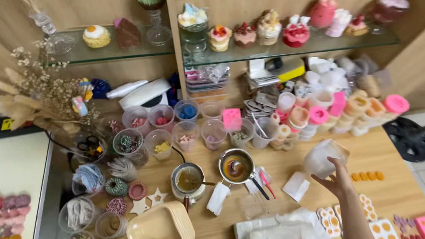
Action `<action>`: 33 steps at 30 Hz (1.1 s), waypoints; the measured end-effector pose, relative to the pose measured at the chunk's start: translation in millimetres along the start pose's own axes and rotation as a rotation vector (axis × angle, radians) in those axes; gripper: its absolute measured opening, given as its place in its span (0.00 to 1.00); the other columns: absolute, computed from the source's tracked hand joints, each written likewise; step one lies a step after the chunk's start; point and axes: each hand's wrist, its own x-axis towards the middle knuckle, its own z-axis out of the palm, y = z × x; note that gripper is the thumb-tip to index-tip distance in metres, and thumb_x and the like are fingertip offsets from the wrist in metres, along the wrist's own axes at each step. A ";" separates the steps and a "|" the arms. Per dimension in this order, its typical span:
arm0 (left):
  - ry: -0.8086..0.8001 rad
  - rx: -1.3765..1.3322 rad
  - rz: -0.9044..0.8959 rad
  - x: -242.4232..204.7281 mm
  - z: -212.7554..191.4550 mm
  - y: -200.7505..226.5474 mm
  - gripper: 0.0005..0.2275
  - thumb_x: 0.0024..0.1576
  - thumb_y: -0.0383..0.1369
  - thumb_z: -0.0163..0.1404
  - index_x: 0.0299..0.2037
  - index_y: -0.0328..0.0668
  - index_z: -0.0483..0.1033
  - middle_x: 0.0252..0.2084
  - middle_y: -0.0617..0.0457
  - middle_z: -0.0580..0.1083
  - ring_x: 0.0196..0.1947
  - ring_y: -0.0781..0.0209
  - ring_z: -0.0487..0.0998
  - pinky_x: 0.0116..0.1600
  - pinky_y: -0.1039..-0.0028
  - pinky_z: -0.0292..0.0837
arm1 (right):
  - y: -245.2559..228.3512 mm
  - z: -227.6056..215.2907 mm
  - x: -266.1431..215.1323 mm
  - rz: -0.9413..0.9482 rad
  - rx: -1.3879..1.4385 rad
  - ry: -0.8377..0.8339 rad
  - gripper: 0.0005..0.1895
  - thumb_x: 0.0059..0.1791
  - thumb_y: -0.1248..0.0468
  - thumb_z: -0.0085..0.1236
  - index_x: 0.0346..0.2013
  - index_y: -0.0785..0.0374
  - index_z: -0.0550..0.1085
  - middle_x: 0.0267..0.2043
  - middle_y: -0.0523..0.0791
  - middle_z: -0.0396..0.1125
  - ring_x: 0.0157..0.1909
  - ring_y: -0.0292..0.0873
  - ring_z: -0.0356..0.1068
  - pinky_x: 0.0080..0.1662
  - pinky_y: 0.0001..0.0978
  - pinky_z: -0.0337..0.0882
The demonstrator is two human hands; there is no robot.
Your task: The person assembles a small white cardboard box, places a packaged item inside it, and organizes various items including small containers and dried materials on a work table.
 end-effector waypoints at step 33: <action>-0.162 0.320 0.408 117.4 382.3 165.5 0.46 0.49 0.34 0.63 0.75 0.45 0.45 0.72 0.42 0.53 0.71 0.48 0.57 0.64 0.61 0.67 | -40.9 197.3 -25.3 -0.151 -0.618 -0.338 0.25 0.53 0.55 0.51 0.61 0.66 0.70 0.55 0.50 0.72 0.53 0.43 0.73 0.48 0.35 0.76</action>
